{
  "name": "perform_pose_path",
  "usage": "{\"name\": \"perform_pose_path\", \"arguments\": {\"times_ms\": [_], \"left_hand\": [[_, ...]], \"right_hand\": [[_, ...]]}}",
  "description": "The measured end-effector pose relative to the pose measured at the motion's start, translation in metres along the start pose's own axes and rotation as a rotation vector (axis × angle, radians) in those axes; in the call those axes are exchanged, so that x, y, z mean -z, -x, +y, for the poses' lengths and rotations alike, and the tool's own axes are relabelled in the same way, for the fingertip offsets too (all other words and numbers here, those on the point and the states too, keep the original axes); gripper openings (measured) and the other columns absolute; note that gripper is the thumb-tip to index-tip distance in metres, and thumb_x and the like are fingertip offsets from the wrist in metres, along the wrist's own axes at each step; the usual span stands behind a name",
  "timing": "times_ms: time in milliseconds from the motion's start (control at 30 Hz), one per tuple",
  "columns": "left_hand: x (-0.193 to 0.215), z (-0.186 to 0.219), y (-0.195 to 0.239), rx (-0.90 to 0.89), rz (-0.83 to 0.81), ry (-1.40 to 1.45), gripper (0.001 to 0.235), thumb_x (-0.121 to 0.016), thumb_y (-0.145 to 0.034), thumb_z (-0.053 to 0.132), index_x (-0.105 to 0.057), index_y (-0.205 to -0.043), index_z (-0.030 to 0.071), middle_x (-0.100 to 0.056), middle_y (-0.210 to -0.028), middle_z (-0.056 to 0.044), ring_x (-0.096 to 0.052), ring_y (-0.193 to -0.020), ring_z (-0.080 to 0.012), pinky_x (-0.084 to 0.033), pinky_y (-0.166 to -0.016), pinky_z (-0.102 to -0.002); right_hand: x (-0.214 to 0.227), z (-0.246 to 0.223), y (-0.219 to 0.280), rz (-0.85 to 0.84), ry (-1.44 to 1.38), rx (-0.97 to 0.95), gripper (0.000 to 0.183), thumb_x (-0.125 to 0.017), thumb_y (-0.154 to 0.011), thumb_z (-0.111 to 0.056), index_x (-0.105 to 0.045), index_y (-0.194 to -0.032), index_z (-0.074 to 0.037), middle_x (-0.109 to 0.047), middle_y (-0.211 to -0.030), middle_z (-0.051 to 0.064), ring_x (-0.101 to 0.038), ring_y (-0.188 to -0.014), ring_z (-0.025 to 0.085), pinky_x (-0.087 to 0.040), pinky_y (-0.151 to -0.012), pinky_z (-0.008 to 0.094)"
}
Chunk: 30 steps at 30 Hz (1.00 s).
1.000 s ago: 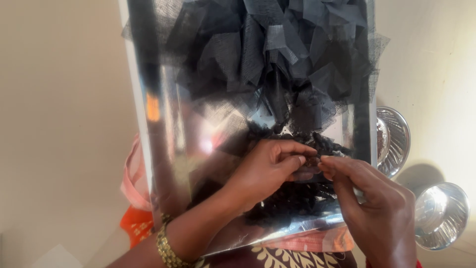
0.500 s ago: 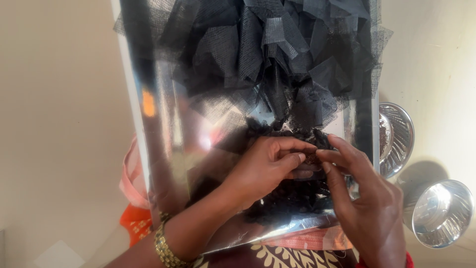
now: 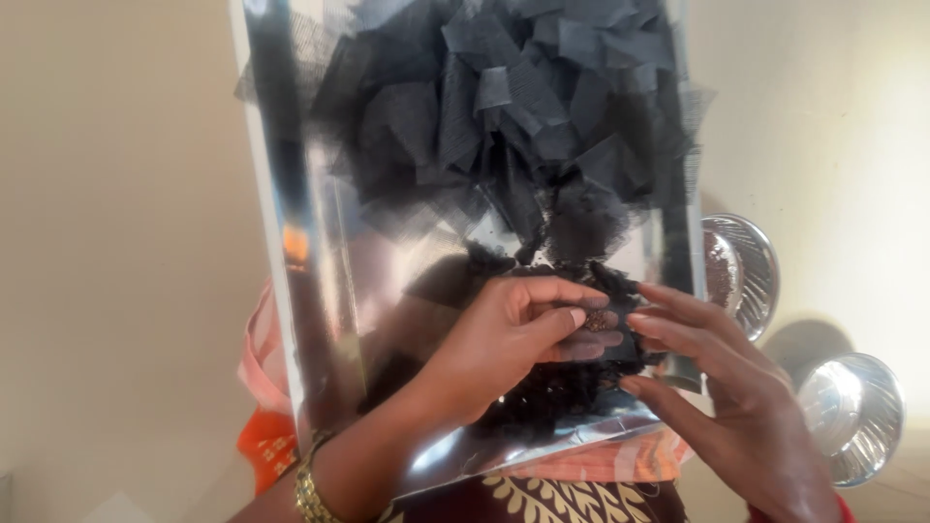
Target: Sorting and handling small black mesh squares on a tray.
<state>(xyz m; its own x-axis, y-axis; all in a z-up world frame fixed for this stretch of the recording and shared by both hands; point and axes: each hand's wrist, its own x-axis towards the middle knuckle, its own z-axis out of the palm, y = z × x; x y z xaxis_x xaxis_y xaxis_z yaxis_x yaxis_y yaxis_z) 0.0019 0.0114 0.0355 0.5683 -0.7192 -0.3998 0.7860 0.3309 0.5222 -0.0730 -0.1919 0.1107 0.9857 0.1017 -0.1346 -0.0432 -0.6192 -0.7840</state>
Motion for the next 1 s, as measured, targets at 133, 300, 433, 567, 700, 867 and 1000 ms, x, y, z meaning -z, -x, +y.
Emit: {"name": "perform_pose_path", "arguments": {"times_ms": [133,300,433,567,700,867,1000], "left_hand": [[-0.007,-0.006,0.004,-0.042,-0.018,-0.054,0.031,-0.051,-0.103,0.005,-0.062,-0.127,-0.011,-0.070,-0.117,-0.015,-0.071,-0.106,-0.0189,-0.061,-0.097,-0.031],[-0.017,-0.001,0.014,-0.026,0.054,-0.250,0.029,-0.053,-0.102,0.005,-0.066,-0.124,-0.010,-0.074,-0.109,-0.015,-0.074,-0.097,-0.0170,-0.063,-0.090,-0.028],[-0.026,0.007,0.022,-0.055,0.106,-0.371,0.028,-0.056,-0.099,0.003,-0.068,-0.120,-0.010,-0.076,-0.104,-0.014,-0.075,-0.093,-0.0158,-0.062,-0.084,-0.027],[-0.039,0.016,0.031,-0.121,0.205,-0.676,0.028,-0.055,-0.097,0.006,-0.071,-0.119,-0.003,-0.079,-0.099,-0.013,-0.079,-0.087,-0.0153,-0.062,-0.078,-0.026],[-0.049,0.023,0.040,-0.203,0.221,-0.845,0.025,-0.056,-0.099,0.009,-0.071,-0.116,-0.002,-0.079,-0.091,-0.016,-0.079,-0.081,-0.0197,-0.061,-0.073,-0.030],[-0.048,0.022,0.041,-0.199,0.199,-0.852,0.025,-0.053,-0.101,0.009,-0.071,-0.116,-0.001,-0.079,-0.089,-0.016,-0.079,-0.078,-0.0213,-0.061,-0.072,-0.032],[-0.043,0.020,0.042,-0.253,0.167,-0.802,0.027,-0.053,-0.101,0.009,-0.069,-0.120,-0.003,-0.078,-0.098,-0.015,-0.079,-0.086,-0.0185,-0.064,-0.078,-0.029]], "right_hand": [[-0.004,-0.007,0.000,0.052,-0.277,-0.215,0.041,-0.073,-0.081,0.005,-0.073,-0.121,-0.006,-0.063,-0.145,0.010,-0.066,-0.122,0.019,-0.063,-0.089,0.031],[-0.010,-0.013,0.000,0.109,-0.028,-0.112,0.025,-0.074,-0.083,0.003,-0.079,-0.106,-0.005,-0.080,-0.113,0.008,-0.079,-0.101,0.017,-0.065,-0.078,0.027],[-0.014,-0.017,0.002,0.116,-0.073,-0.114,0.027,-0.072,-0.082,0.006,-0.080,-0.106,-0.004,-0.080,-0.113,0.010,-0.079,-0.099,0.018,-0.066,-0.078,0.027],[-0.017,-0.019,0.002,0.122,-0.056,-0.062,0.028,-0.074,-0.080,0.006,-0.079,-0.107,-0.002,-0.079,-0.112,0.010,-0.078,-0.100,0.018,-0.065,-0.080,0.029],[-0.021,-0.018,0.004,0.146,-0.034,-0.048,0.025,-0.076,-0.079,0.005,-0.079,-0.103,-0.001,-0.079,-0.107,0.010,-0.079,-0.095,0.018,-0.063,-0.077,0.029],[-0.025,-0.016,0.003,0.186,-0.017,-0.009,0.021,-0.076,-0.080,0.006,-0.077,-0.100,0.000,-0.079,-0.104,0.010,-0.079,-0.093,0.018,-0.066,-0.075,0.027],[-0.024,-0.014,0.006,0.210,-0.219,-0.095,0.021,-0.071,-0.084,0.009,-0.078,-0.102,0.001,-0.077,-0.112,0.014,-0.078,-0.101,0.020,-0.063,-0.083,0.030]]}}
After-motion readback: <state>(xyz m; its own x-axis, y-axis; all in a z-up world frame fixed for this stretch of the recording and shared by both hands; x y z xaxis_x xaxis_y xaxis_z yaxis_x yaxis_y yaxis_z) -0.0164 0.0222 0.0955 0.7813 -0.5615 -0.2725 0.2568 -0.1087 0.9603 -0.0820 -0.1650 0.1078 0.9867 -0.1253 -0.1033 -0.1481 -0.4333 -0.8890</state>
